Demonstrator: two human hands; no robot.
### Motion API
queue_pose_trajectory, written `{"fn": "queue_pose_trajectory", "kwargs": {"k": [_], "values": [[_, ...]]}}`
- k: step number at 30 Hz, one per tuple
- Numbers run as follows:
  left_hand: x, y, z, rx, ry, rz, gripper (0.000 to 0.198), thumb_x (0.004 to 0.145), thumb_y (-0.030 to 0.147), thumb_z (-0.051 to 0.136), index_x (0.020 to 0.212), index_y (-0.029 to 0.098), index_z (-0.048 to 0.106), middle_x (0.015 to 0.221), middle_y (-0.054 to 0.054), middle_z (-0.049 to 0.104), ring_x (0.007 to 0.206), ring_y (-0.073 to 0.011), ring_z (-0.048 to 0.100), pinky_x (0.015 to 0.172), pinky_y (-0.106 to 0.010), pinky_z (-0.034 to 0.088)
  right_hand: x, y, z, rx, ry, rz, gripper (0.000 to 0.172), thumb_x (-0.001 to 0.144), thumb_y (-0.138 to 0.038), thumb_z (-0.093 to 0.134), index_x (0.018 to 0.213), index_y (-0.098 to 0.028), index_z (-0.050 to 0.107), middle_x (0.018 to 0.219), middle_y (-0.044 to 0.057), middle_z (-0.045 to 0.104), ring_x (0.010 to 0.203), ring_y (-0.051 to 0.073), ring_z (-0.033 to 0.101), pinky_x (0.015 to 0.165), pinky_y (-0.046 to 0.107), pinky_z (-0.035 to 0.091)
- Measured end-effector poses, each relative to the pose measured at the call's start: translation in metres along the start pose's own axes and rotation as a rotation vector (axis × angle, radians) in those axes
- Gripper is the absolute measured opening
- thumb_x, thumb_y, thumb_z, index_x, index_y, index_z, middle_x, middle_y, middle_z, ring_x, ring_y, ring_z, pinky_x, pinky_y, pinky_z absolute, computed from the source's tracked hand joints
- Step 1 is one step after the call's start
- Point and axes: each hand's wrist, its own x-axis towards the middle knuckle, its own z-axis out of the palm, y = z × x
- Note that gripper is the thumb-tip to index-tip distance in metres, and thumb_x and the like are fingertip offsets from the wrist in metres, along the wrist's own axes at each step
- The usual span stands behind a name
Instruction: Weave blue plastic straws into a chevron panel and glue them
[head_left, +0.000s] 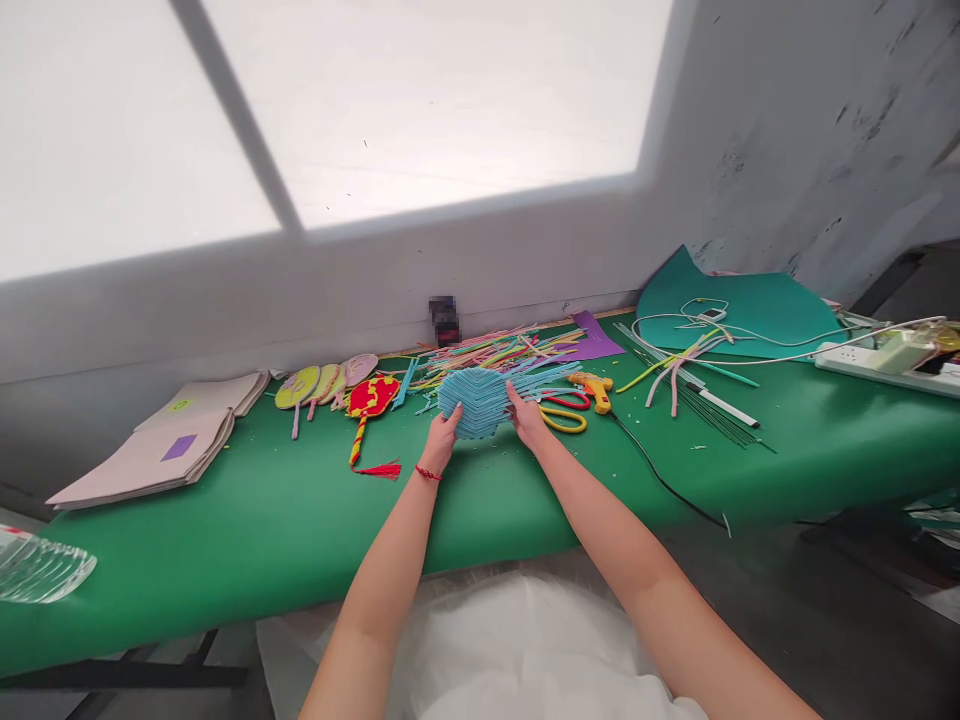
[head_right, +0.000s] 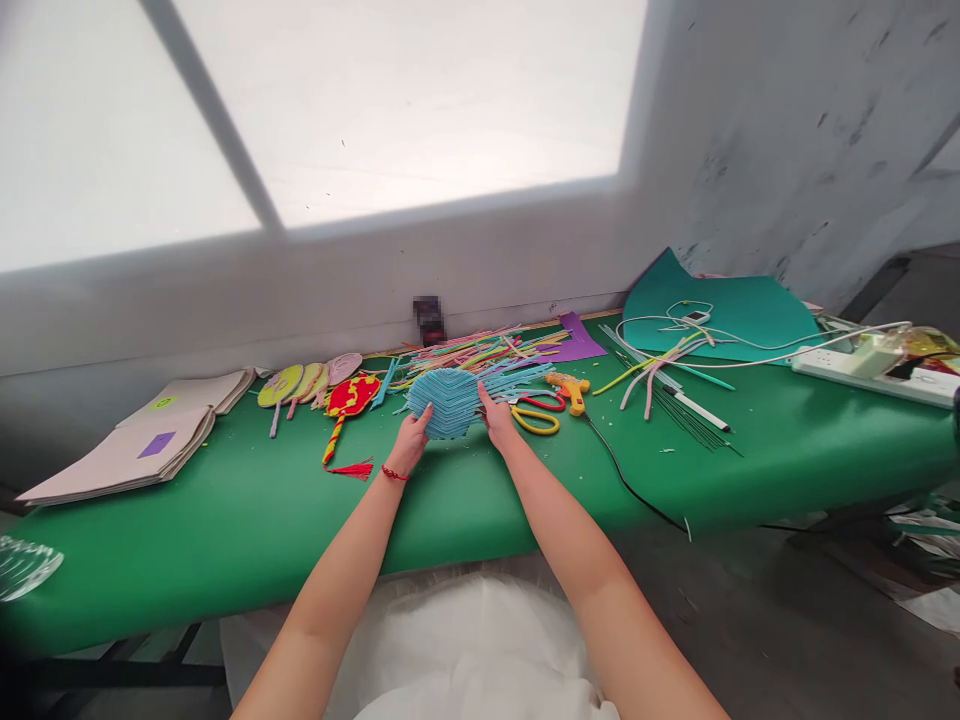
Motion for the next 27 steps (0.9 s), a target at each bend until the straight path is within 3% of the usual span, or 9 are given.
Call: {"fn": "queue_pose_trajectory", "kwargs": {"k": [3, 6, 10, 14, 16, 21, 27], "values": [[-0.001, 0.003, -0.001, -0.070, 0.025, 0.028, 0.033, 0.074, 0.034, 0.073, 0.098, 0.013, 0.067, 0.106, -0.011, 0.070, 0.109, -0.0272, 0.061, 0.098, -0.044, 0.047, -0.005, -0.002, 0.001, -0.078, -0.141, 0.035, 0.048, 0.057, -0.059, 0.074, 0.081, -0.019, 0.063, 0.076, 0.002, 0.068, 0.077, 0.019, 0.065, 0.061, 0.028, 0.055], [-0.001, 0.007, -0.002, -0.133, 0.043, 0.048, 0.033, 0.076, 0.032, 0.071, 0.104, 0.014, 0.065, 0.113, -0.011, 0.068, 0.113, -0.0261, 0.059, 0.101, -0.043, 0.045, -0.011, -0.001, 0.005, -0.203, -0.256, -0.060, 0.046, 0.054, -0.056, 0.076, 0.078, -0.019, 0.064, 0.071, 0.000, 0.066, 0.070, 0.015, 0.062, 0.060, 0.025, 0.053], [-0.003, 0.009, 0.001, -0.161, 0.014, 0.025, 0.039, 0.074, 0.027, 0.073, 0.109, 0.013, 0.063, 0.112, -0.012, 0.068, 0.113, -0.0259, 0.059, 0.103, -0.043, 0.044, -0.018, 0.005, 0.010, -0.392, -0.237, -0.219, 0.039, 0.051, -0.051, 0.079, 0.068, -0.018, 0.065, 0.061, -0.001, 0.061, 0.056, 0.013, 0.054, 0.051, 0.025, 0.048], [-0.003, 0.006, 0.002, -0.169, -0.016, 0.006, 0.045, 0.073, 0.021, 0.073, 0.115, 0.014, 0.061, 0.113, -0.011, 0.068, 0.112, -0.0253, 0.060, 0.103, -0.042, 0.044, -0.021, 0.008, 0.011, -0.450, -0.253, -0.231, 0.039, 0.056, -0.054, 0.075, 0.070, -0.018, 0.066, 0.064, 0.002, 0.063, 0.055, 0.014, 0.053, 0.050, 0.027, 0.046], [-0.002, 0.005, 0.001, -0.189, 0.003, 0.011, 0.045, 0.074, 0.022, 0.072, 0.117, 0.015, 0.060, 0.115, -0.011, 0.067, 0.111, -0.0250, 0.060, 0.102, -0.042, 0.045, -0.022, 0.006, 0.010, -0.492, -0.228, -0.269, 0.038, 0.057, -0.053, 0.076, 0.072, -0.019, 0.066, 0.067, 0.002, 0.063, 0.060, 0.016, 0.055, 0.056, 0.028, 0.047], [0.004, 0.006, -0.005, -0.259, 0.082, 0.079, 0.044, 0.077, 0.023, 0.071, 0.118, 0.018, 0.059, 0.121, -0.009, 0.064, 0.114, -0.0223, 0.059, 0.101, -0.037, 0.046, -0.024, -0.001, 0.005, -0.563, -0.053, -0.535, 0.031, 0.068, -0.050, 0.071, 0.079, -0.022, 0.064, 0.094, 0.005, 0.060, 0.073, 0.015, 0.054, 0.072, 0.030, 0.048], [0.003, 0.002, -0.004, -0.199, 0.040, 0.045, 0.046, 0.074, 0.024, 0.073, 0.117, 0.017, 0.060, 0.115, -0.011, 0.067, 0.109, -0.0243, 0.062, 0.099, -0.040, 0.046, -0.031, -0.002, 0.006, -0.715, -0.181, -0.618, 0.023, 0.074, -0.045, 0.068, 0.084, -0.025, 0.065, 0.093, 0.003, 0.056, 0.061, 0.012, 0.046, 0.071, 0.030, 0.044]]}}
